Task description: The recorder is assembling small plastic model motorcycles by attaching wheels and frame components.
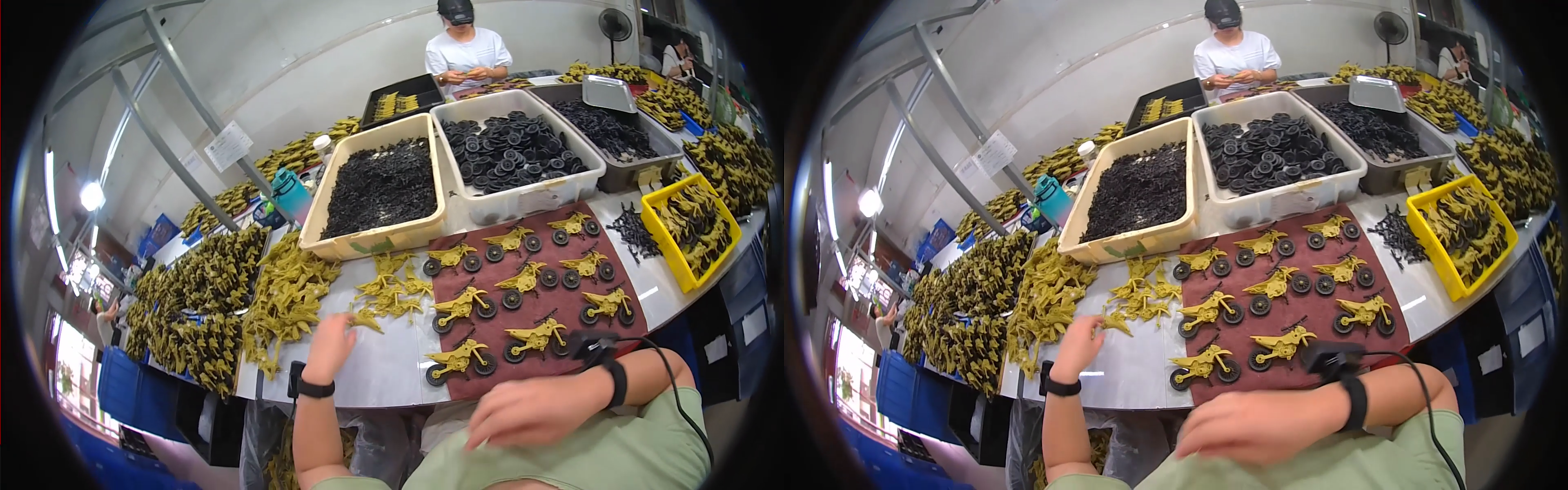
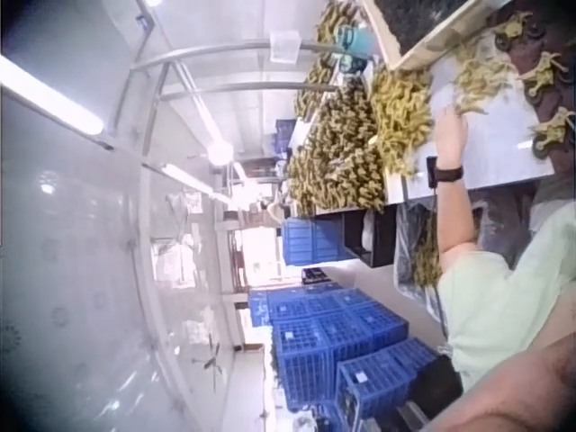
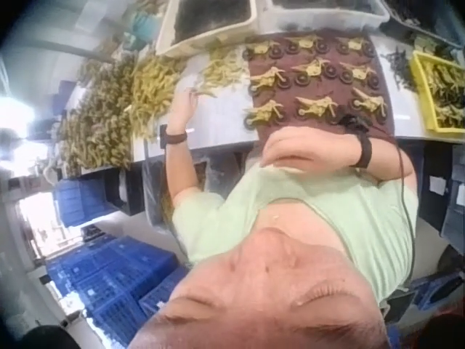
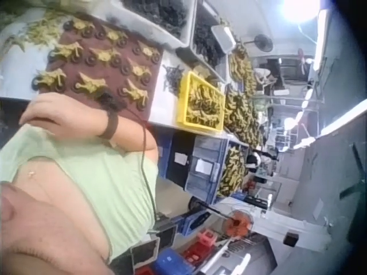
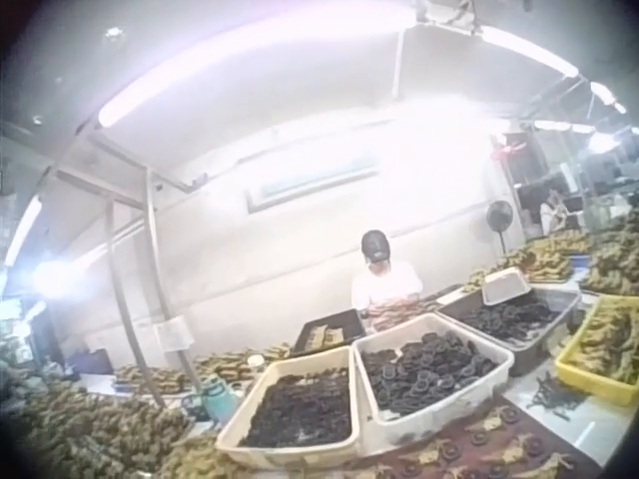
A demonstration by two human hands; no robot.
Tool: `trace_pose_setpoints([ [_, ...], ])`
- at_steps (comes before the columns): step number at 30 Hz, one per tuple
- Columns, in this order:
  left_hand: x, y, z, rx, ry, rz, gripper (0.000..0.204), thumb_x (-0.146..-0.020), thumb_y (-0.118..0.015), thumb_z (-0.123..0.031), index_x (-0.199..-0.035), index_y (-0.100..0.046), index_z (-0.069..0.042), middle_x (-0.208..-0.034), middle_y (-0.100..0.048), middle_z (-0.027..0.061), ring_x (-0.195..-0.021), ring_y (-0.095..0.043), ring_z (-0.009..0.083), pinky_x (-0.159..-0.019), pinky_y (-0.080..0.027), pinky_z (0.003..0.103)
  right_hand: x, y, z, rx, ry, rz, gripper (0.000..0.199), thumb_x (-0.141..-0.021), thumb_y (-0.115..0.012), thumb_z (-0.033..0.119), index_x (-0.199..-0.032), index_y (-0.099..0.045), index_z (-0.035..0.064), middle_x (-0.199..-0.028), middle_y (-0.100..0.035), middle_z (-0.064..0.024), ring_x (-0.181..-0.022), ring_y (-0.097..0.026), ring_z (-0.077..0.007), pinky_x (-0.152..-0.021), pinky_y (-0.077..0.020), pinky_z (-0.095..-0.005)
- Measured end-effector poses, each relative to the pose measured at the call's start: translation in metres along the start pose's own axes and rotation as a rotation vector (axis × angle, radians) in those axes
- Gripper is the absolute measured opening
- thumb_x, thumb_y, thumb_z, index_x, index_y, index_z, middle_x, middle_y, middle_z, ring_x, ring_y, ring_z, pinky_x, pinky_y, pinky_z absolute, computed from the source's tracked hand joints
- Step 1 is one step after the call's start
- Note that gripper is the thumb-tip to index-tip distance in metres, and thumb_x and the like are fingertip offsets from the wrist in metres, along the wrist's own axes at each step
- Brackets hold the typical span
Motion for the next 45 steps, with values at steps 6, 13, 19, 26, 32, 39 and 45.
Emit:
trace_pose_setpoints([
  [6,-0.010,0.000,0.058,-0.571,0.485,-0.010,0.032,-0.072,-0.071,-0.019,-0.098,-0.064,-0.002,-0.096,-0.064,0.0209,-0.094,-0.062,0.0365,-0.078,-0.051,0.046,0.064,0.069,-0.036,0.262,-0.312,-0.234,0.016,-0.087,-0.062,0.001,-0.103,-0.065,0.0036,-0.091,-0.065,-0.0081,-0.084,-0.063,-0.0254,-0.074,-0.0513,-0.0336],
  [13,-0.017,0.005,0.063,-0.506,0.587,-0.004,0.027,-0.066,-0.073,-0.022,-0.084,-0.069,-0.002,-0.088,-0.066,0.0205,-0.086,-0.063,0.0378,-0.074,-0.050,0.048,0.091,0.112,-0.052,0.403,-0.476,-0.386,0.013,-0.086,-0.062,0.001,-0.099,-0.065,0.0028,-0.089,-0.064,-0.0095,-0.082,-0.063,-0.0256,-0.071,-0.0509,-0.0339],
  [19,-0.055,0.023,-0.061,-0.182,0.199,-0.311,0.030,-0.074,-0.067,-0.011,-0.100,-0.061,0.003,-0.097,-0.057,0.0180,-0.086,-0.060,0.0342,-0.075,-0.049,0.041,0.098,0.156,-0.075,0.466,-0.603,-0.601,0.015,-0.090,-0.059,0.010,-0.101,-0.065,0.0010,-0.085,-0.065,-0.0088,-0.078,-0.063,-0.0188,-0.067,-0.0494,-0.0302],
  [26,-0.109,-0.043,-0.240,0.236,-0.490,-0.079,0.045,-0.073,-0.075,-0.009,-0.113,-0.060,0.005,-0.100,-0.056,0.0153,-0.091,-0.059,0.0301,-0.078,-0.050,0.035,0.069,0.166,-0.115,0.195,-0.733,-0.691,0.026,-0.091,-0.062,0.014,-0.111,-0.059,-0.0024,-0.089,-0.068,-0.0107,-0.076,-0.064,-0.0145,-0.066,-0.0507,-0.0283],
  [32,-0.115,-0.074,-0.263,0.241,-0.615,-0.046,0.049,-0.073,-0.074,-0.006,-0.118,-0.058,0.005,-0.106,-0.056,0.0161,-0.095,-0.058,0.0311,-0.081,-0.049,0.037,0.116,0.187,-0.139,0.164,-0.742,-0.888,0.022,-0.089,-0.065,0.011,-0.105,-0.060,-0.0029,-0.085,-0.067,-0.0066,-0.073,-0.061,-0.0095,-0.063,-0.0497,-0.0254],
  [39,-0.117,-0.122,-0.251,0.212,-0.455,0.018,0.044,-0.074,-0.074,-0.008,-0.114,-0.060,0.004,-0.103,-0.059,0.0154,-0.095,-0.057,0.0329,-0.083,-0.048,0.038,0.144,0.195,-0.124,0.750,-0.701,-0.869,0.025,-0.091,-0.062,0.012,-0.110,-0.058,-0.0032,-0.097,-0.063,-0.0100,-0.077,-0.064,-0.0149,-0.071,-0.0521,-0.0271],
  [45,-0.122,-0.136,-0.257,0.134,-0.420,-0.024,0.042,-0.074,-0.072,-0.006,-0.112,-0.061,0.006,-0.099,-0.059,0.0157,-0.096,-0.056,0.0316,-0.085,-0.047,0.038,0.165,0.193,-0.099,0.558,-0.714,-1.020,0.019,-0.088,-0.062,0.015,-0.099,-0.065,-0.0006,-0.092,-0.064,-0.0134,-0.079,-0.062,-0.0226,-0.072,-0.0504,-0.0334],
])
Point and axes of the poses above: each hand's wrist, its own x-axis away from the middle knuckle, its own y-axis out of the back of the hand, z = x × y, the point moved 8 cm from there along -x, towards the middle knuckle
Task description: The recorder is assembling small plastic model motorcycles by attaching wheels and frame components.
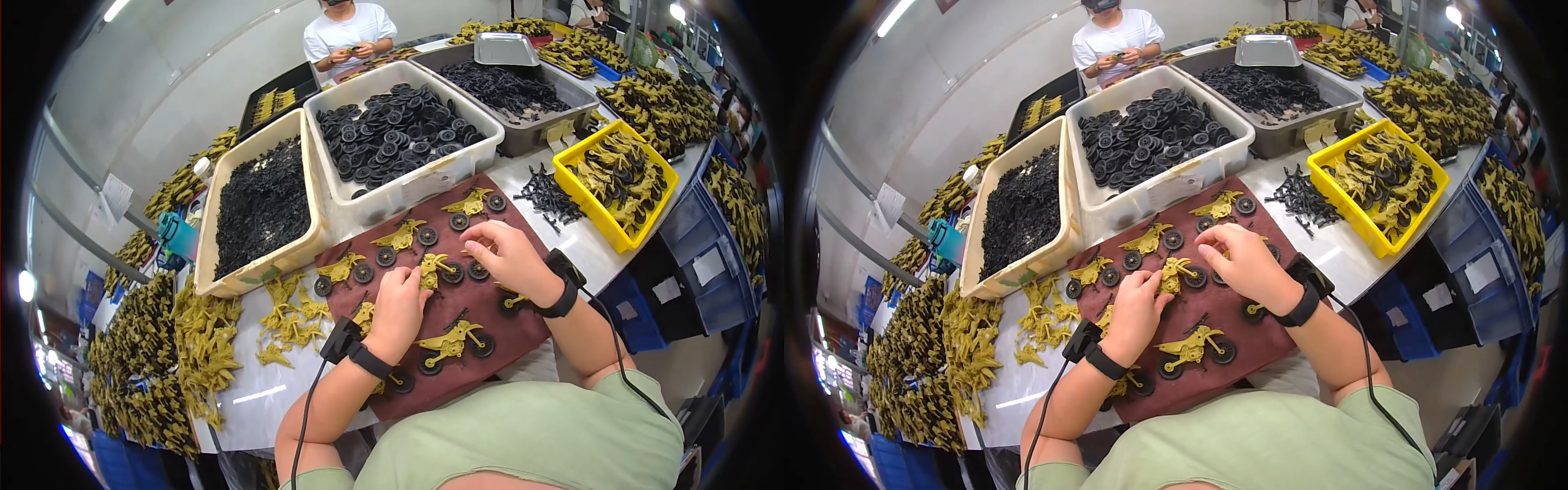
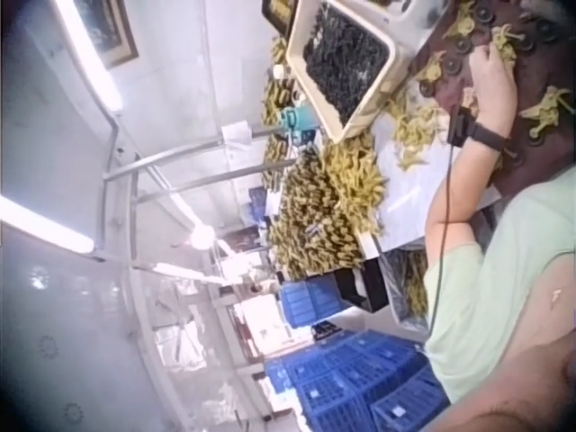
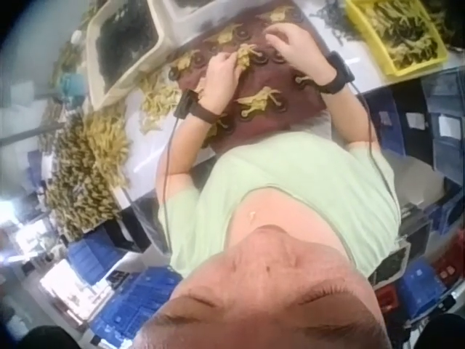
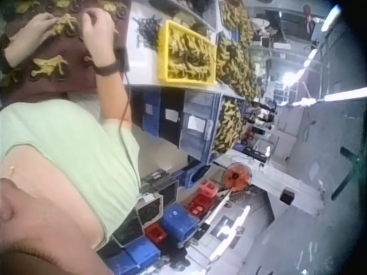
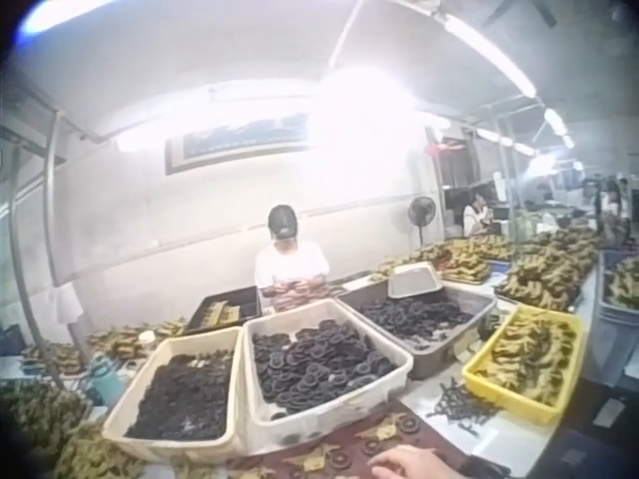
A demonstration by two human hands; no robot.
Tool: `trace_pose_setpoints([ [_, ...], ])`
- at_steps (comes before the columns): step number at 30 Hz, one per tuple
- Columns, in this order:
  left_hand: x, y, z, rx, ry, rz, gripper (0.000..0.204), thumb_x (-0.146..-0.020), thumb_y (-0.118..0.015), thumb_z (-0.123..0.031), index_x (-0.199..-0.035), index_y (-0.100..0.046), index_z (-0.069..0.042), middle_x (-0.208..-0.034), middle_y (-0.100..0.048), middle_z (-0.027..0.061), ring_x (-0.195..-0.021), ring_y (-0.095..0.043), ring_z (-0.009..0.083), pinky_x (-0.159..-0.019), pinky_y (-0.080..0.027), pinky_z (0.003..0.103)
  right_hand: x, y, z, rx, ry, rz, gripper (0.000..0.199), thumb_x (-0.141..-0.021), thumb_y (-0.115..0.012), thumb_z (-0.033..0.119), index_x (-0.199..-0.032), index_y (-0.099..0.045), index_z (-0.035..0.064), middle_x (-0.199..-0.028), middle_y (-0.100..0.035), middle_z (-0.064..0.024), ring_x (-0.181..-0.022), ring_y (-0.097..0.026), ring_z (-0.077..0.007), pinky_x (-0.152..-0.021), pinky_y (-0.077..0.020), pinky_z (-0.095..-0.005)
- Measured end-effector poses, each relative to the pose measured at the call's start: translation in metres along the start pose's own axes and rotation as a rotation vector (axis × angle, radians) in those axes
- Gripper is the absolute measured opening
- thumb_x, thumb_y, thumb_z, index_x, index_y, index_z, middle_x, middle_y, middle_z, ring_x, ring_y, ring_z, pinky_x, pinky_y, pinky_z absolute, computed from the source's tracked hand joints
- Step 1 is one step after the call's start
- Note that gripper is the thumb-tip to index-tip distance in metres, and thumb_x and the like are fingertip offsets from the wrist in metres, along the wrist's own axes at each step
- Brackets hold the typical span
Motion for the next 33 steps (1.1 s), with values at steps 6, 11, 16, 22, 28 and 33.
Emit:
trace_pose_setpoints([
  [6,0.002,-0.008,0.005,-0.066,0.018,0.039,0.038,-0.075,-0.072,-0.009,-0.108,-0.062,0.004,-0.099,-0.060,0.0146,-0.095,-0.057,0.0313,-0.083,-0.048,0.038,0.023,0.015,0.007,0.022,-0.036,0.003,0.017,-0.089,-0.062,0.015,-0.098,-0.066,0.0012,-0.087,-0.063,-0.0111,-0.075,-0.062,-0.0204,-0.068,-0.0495,-0.0312],
  [11,-0.002,-0.010,0.000,-0.085,0.045,0.072,0.039,-0.073,-0.074,-0.011,-0.108,-0.063,0.004,-0.098,-0.063,0.0165,-0.092,-0.060,0.0338,-0.081,-0.049,0.039,0.030,0.024,0.009,0.022,-0.074,0.004,0.017,-0.089,-0.062,0.015,-0.099,-0.066,0.0011,-0.084,-0.060,-0.0101,-0.072,-0.059,-0.0184,-0.065,-0.0479,-0.0302],
  [16,-0.002,-0.012,0.003,-0.119,0.085,0.125,0.038,-0.073,-0.074,-0.012,-0.107,-0.064,0.003,-0.098,-0.063,0.0166,-0.092,-0.061,0.0338,-0.081,-0.049,0.039,0.032,0.023,0.005,0.046,-0.046,-0.007,0.017,-0.089,-0.062,0.014,-0.099,-0.066,0.0010,-0.085,-0.060,-0.0100,-0.068,-0.056,-0.0172,-0.063,-0.0463,-0.0296],
  [22,0.003,-0.007,0.003,-0.096,0.084,0.075,0.037,-0.073,-0.075,-0.013,-0.104,-0.064,0.003,-0.095,-0.063,0.0161,-0.090,-0.061,0.0332,-0.080,-0.050,0.039,0.033,0.019,0.001,0.043,-0.033,0.000,0.016,-0.089,-0.062,0.014,-0.098,-0.065,0.0009,-0.083,-0.059,-0.0094,-0.068,-0.055,-0.0173,-0.063,-0.0457,-0.0299],
  [28,0.005,-0.003,-0.003,-0.133,0.159,0.083,0.042,-0.072,-0.076,-0.014,-0.108,-0.061,0.002,-0.096,-0.061,0.0158,-0.091,-0.060,0.0327,-0.079,-0.050,0.039,0.032,0.016,0.002,0.071,-0.037,0.012,0.016,-0.089,-0.062,0.014,-0.098,-0.065,0.0008,-0.082,-0.059,-0.0090,-0.066,-0.055,-0.0170,-0.062,-0.0454,-0.0298],
  [33,0.007,-0.003,-0.002,-0.164,0.176,0.070,0.046,-0.072,-0.076,-0.015,-0.110,-0.058,0.001,-0.098,-0.059,0.0158,-0.090,-0.060,0.0328,-0.079,-0.050,0.040,0.033,0.014,-0.003,0.052,-0.040,0.006,0.016,-0.088,-0.062,0.014,-0.097,-0.066,0.0006,-0.084,-0.061,-0.0093,-0.068,-0.057,-0.0173,-0.063,-0.0462,-0.0296],
])
Point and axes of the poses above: each hand's wrist, its own x-axis away from the middle knuckle, its own y-axis out of the back of the hand, z = x × y, the point moved 8 cm from there along -x, towards the middle knuckle
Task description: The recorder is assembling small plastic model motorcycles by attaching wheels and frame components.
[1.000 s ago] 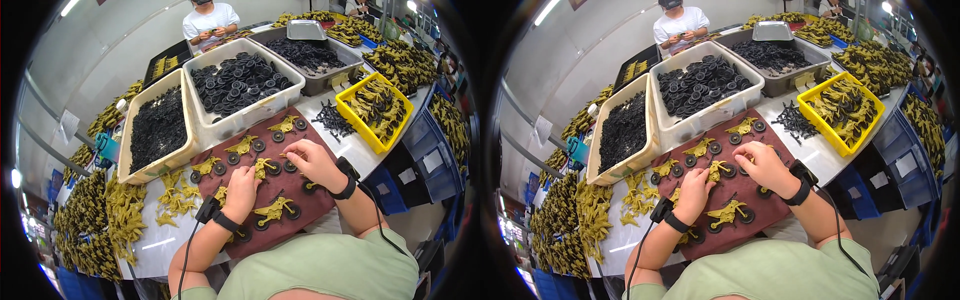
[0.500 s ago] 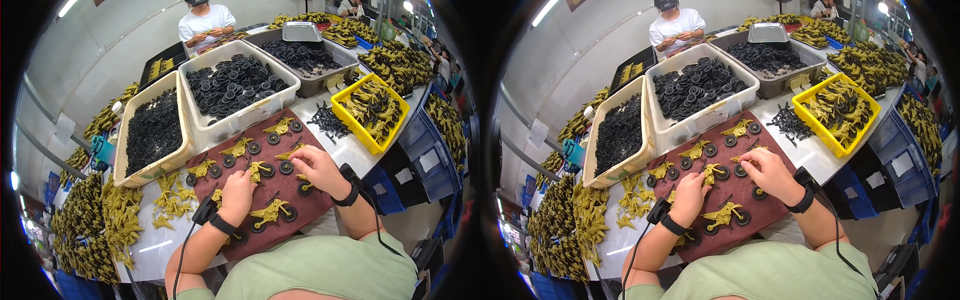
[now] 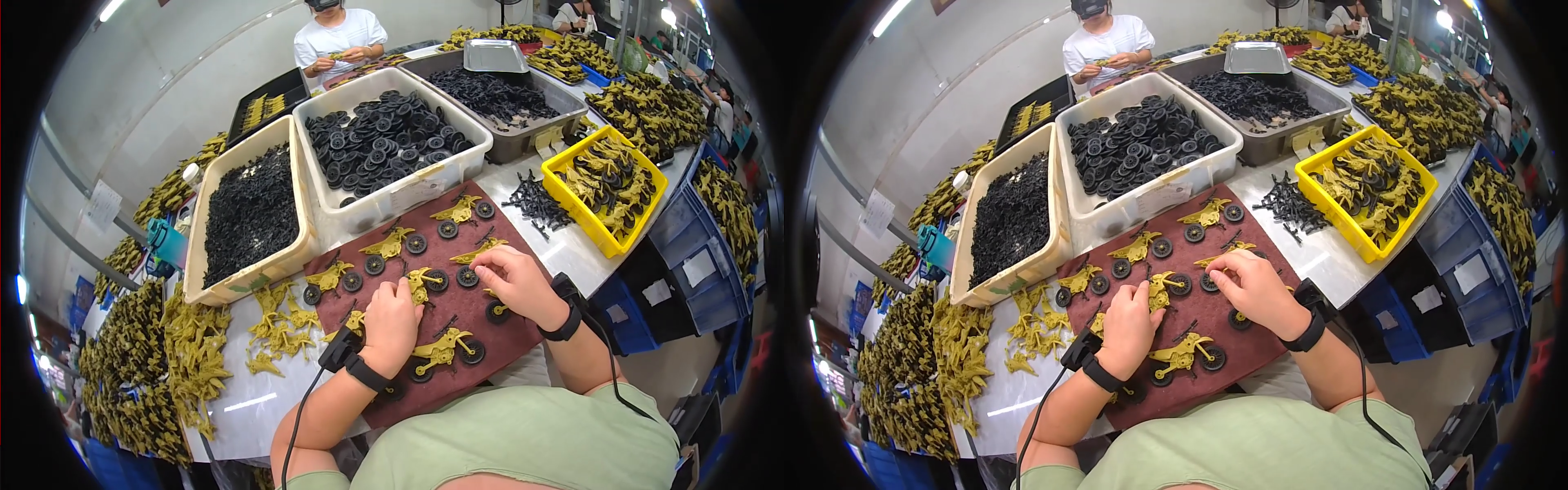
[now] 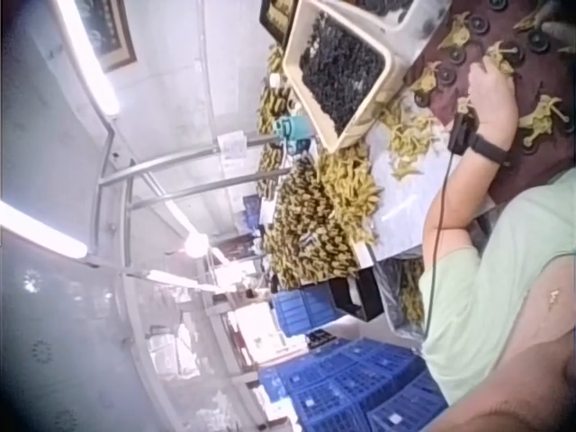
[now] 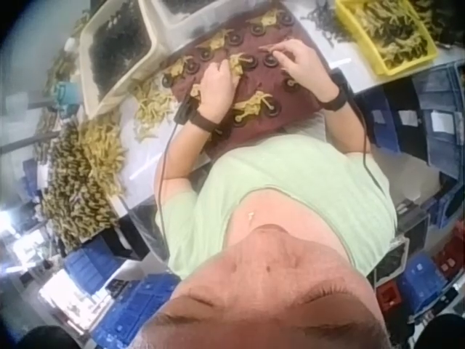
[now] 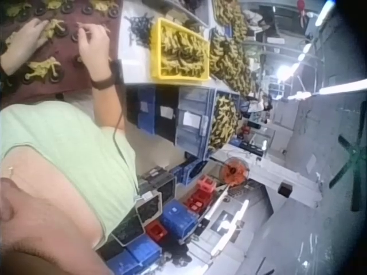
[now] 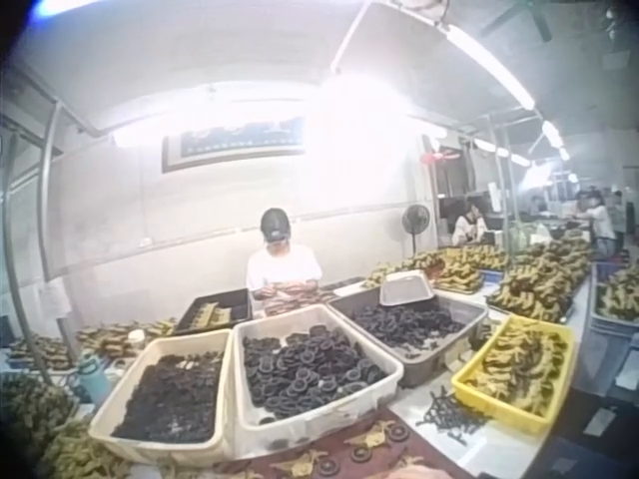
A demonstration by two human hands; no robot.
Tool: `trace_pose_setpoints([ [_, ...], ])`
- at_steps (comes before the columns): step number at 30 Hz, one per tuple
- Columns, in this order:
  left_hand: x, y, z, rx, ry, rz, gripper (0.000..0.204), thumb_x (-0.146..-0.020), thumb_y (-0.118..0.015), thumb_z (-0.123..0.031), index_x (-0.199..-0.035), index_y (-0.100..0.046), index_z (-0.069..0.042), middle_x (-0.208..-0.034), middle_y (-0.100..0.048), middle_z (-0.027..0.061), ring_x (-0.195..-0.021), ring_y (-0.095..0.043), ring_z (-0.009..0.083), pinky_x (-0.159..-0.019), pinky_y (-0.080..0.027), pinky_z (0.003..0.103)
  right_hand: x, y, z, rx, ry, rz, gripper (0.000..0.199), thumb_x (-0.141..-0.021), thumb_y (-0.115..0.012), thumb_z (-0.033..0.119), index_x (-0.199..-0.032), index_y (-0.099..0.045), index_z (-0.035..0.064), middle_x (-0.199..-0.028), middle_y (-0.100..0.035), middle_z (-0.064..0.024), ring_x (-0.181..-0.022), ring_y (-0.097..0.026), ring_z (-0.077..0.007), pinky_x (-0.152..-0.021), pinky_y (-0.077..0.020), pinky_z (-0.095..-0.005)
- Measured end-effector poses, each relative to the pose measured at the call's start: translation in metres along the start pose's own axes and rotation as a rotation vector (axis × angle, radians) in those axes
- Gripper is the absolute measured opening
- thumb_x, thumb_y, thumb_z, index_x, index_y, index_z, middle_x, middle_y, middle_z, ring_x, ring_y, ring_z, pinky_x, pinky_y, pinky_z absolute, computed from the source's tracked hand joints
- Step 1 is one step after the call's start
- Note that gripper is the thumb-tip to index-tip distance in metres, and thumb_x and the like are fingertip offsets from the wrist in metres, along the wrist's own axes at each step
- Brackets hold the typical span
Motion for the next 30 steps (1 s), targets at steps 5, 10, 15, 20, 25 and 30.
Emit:
trace_pose_setpoints([
  [5,-0.001,-0.006,0.005,-0.074,-0.041,0.044,0.035,-0.074,-0.075,-0.022,-0.099,-0.061,0.000,-0.090,-0.062,0.0147,-0.089,-0.060,0.0318,-0.076,-0.050,0.040,0.001,0.000,-0.001,0.023,0.013,0.019,0.017,-0.090,-0.062,0.013,-0.100,-0.065,0.0001,-0.089,-0.060,-0.0077,-0.071,-0.059,-0.0130,-0.063,-0.0481,-0.0257],
  [10,0.001,-0.007,0.000,-0.146,-0.032,0.043,0.032,-0.076,-0.074,-0.026,-0.092,-0.061,-0.001,-0.085,-0.062,0.0131,-0.084,-0.061,0.0306,-0.072,-0.051,0.039,0.000,-0.002,-0.001,0.034,0.009,0.029,0.017,-0.090,-0.062,0.013,-0.100,-0.065,0.0003,-0.090,-0.061,-0.0085,-0.071,-0.059,-0.0142,-0.064,-0.0482,-0.0270],
  [15,0.000,-0.006,-0.002,-0.188,-0.047,0.040,0.030,-0.076,-0.074,-0.027,-0.087,-0.060,-0.003,-0.083,-0.062,0.0120,-0.079,-0.061,0.0297,-0.068,-0.051,0.039,0.000,-0.004,-0.001,0.012,0.003,0.035,0.016,-0.090,-0.062,0.013,-0.100,-0.066,0.0015,-0.089,-0.061,-0.0085,-0.072,-0.059,-0.0144,-0.064,-0.0477,-0.0272],
  [20,-0.003,-0.011,-0.003,-0.161,-0.135,0.060,0.029,-0.072,-0.076,-0.023,-0.087,-0.060,-0.004,-0.083,-0.062,0.0108,-0.082,-0.061,0.0289,-0.073,-0.049,0.040,0.000,-0.005,0.000,0.020,0.006,0.037,0.015,-0.089,-0.062,0.013,-0.099,-0.067,0.0018,-0.088,-0.062,-0.0083,-0.071,-0.058,-0.0150,-0.064,-0.0474,-0.0274],
  [25,-0.015,-0.005,-0.004,-0.162,-0.254,0.058,0.033,-0.070,-0.076,-0.019,-0.097,-0.063,-0.005,-0.089,-0.065,0.0073,-0.089,-0.061,0.0264,-0.080,-0.044,0.040,0.002,-0.005,0.003,0.043,0.017,0.043,0.015,-0.090,-0.061,0.013,-0.099,-0.067,0.0019,-0.087,-0.062,-0.0083,-0.071,-0.058,-0.0155,-0.064,-0.0474,-0.0275],
  [30,-0.016,-0.007,-0.001,-0.110,-0.197,0.159,0.040,-0.069,-0.076,-0.020,-0.105,-0.066,-0.005,-0.094,-0.067,0.0065,-0.093,-0.062,0.0247,-0.080,-0.043,0.040,0.004,-0.003,0.002,0.035,0.025,0.037,0.015,-0.090,-0.061,0.013,-0.099,-0.066,0.0017,-0.089,-0.062,-0.0081,-0.071,-0.059,-0.0147,-0.064,-0.0480,-0.0271],
])
Point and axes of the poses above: each hand's wrist, its own x-axis away from the middle knuckle, its own y-axis out of the back of the hand, z = x × y, the point moved 8 cm from there along -x, towards the middle knuckle
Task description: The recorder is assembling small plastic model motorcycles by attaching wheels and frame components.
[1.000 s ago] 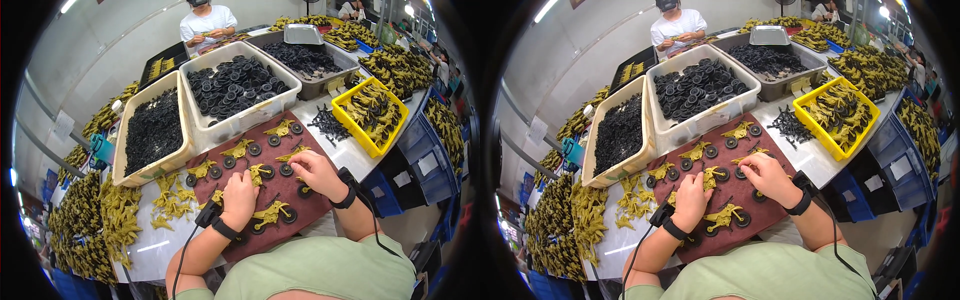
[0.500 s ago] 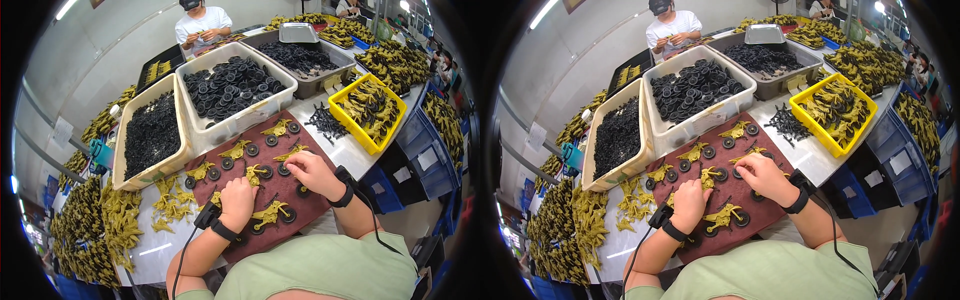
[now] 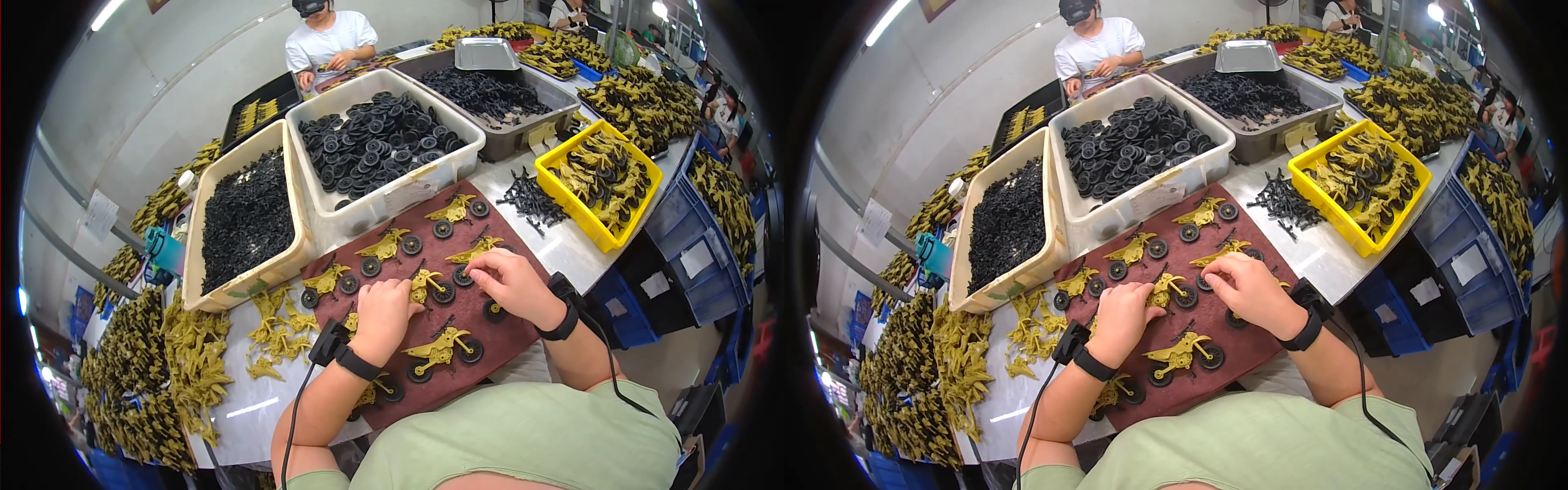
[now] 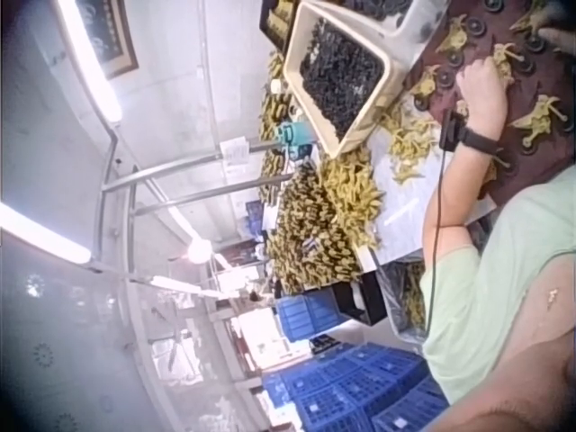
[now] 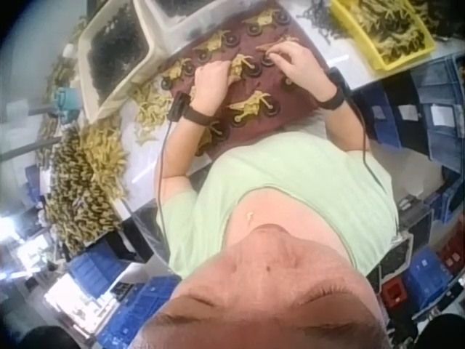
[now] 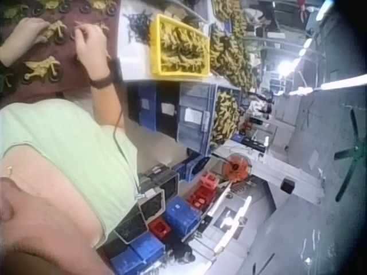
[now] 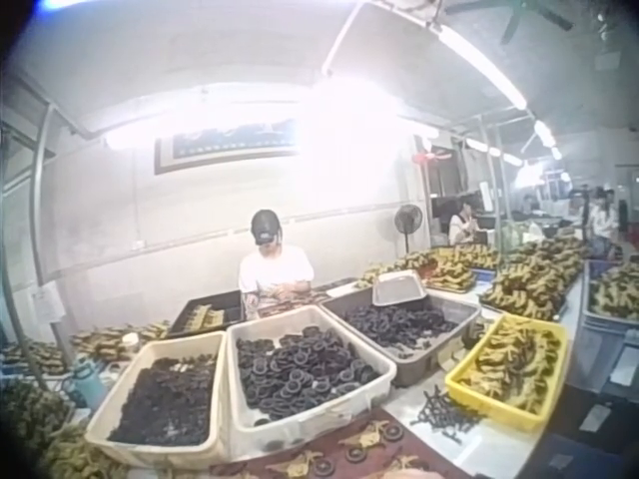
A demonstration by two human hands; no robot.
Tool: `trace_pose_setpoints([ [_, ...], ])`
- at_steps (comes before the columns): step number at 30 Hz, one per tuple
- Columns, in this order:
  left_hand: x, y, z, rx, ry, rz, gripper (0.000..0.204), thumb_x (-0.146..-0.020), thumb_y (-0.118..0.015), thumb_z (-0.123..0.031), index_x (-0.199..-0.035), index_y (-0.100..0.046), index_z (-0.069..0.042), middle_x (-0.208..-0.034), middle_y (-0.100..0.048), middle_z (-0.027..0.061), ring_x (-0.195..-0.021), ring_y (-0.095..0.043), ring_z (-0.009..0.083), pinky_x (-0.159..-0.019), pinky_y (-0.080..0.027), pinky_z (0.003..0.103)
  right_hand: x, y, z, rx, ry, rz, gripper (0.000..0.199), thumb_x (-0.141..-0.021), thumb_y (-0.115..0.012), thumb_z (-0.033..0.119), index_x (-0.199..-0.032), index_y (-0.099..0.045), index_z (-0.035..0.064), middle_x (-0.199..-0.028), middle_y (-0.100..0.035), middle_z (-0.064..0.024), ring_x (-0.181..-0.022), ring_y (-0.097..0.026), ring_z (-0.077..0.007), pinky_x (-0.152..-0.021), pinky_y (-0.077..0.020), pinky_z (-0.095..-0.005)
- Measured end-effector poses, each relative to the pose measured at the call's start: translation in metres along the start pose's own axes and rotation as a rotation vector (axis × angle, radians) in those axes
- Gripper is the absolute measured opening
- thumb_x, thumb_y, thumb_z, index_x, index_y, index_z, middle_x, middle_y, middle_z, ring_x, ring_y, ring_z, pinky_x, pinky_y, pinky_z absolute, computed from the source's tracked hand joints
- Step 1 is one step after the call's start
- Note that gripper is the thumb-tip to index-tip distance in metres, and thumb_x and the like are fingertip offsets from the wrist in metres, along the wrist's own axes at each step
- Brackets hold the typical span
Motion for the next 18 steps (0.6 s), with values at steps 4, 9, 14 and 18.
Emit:
trace_pose_setpoints([
  [4,0.002,0.001,-0.001,0.024,-0.044,-0.101,0.040,-0.069,-0.076,-0.022,-0.103,-0.067,-0.003,-0.092,-0.068,0.0078,-0.091,-0.062,0.0251,-0.079,-0.044,0.040,0.001,0.000,-0.002,0.000,-0.005,0.004,0.015,-0.090,-0.061,0.012,-0.099,-0.066,0.0014,-0.089,-0.062,-0.0084,-0.071,-0.060,-0.0142,-0.064,-0.0482,-0.0269],
  [9,-0.002,-0.008,-0.001,0.010,-0.102,-0.110,0.039,-0.069,-0.076,-0.020,-0.101,-0.067,-0.001,-0.088,-0.067,0.0087,-0.088,-0.062,0.0258,-0.076,-0.046,0.039,-0.001,-0.006,0.001,-0.028,0.007,0.009,0.015,-0.088,-0.062,0.012,-0.096,-0.065,-0.0010,-0.088,-0.063,-0.0145,-0.077,-0.061,-0.0265,-0.070,-0.0487,-0.0337],
  [14,0.000,-0.022,-0.003,-0.113,-0.117,-0.117,0.043,-0.067,-0.075,-0.015,-0.104,-0.063,0.006,-0.084,-0.062,0.0119,-0.084,-0.060,0.0288,-0.075,-0.047,0.039,-0.002,-0.025,0.007,0.156,0.103,0.057,0.015,-0.085,-0.062,0.014,-0.090,-0.065,0.0008,-0.087,-0.063,-0.0142,-0.079,-0.062,-0.0298,-0.072,-0.0499,-0.0381],
  [18,0.003,-0.020,-0.005,-0.087,-0.143,-0.183,0.041,-0.071,-0.071,-0.013,-0.106,-0.061,0.007,-0.086,-0.061,0.0125,-0.084,-0.059,0.0292,-0.076,-0.048,0.040,0.002,-0.063,0.012,0.447,0.139,0.173,0.015,-0.085,-0.060,0.018,-0.081,-0.067,0.0046,-0.079,-0.061,-0.0125,-0.077,-0.063,-0.0306,-0.068,-0.0522,-0.0412],
])
Point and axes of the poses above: each hand's wrist, its own x-axis away from the middle knuckle, its own y-axis out of the back of the hand, z = x × y, the point moved 8 cm from there along -x, towards the middle knuckle
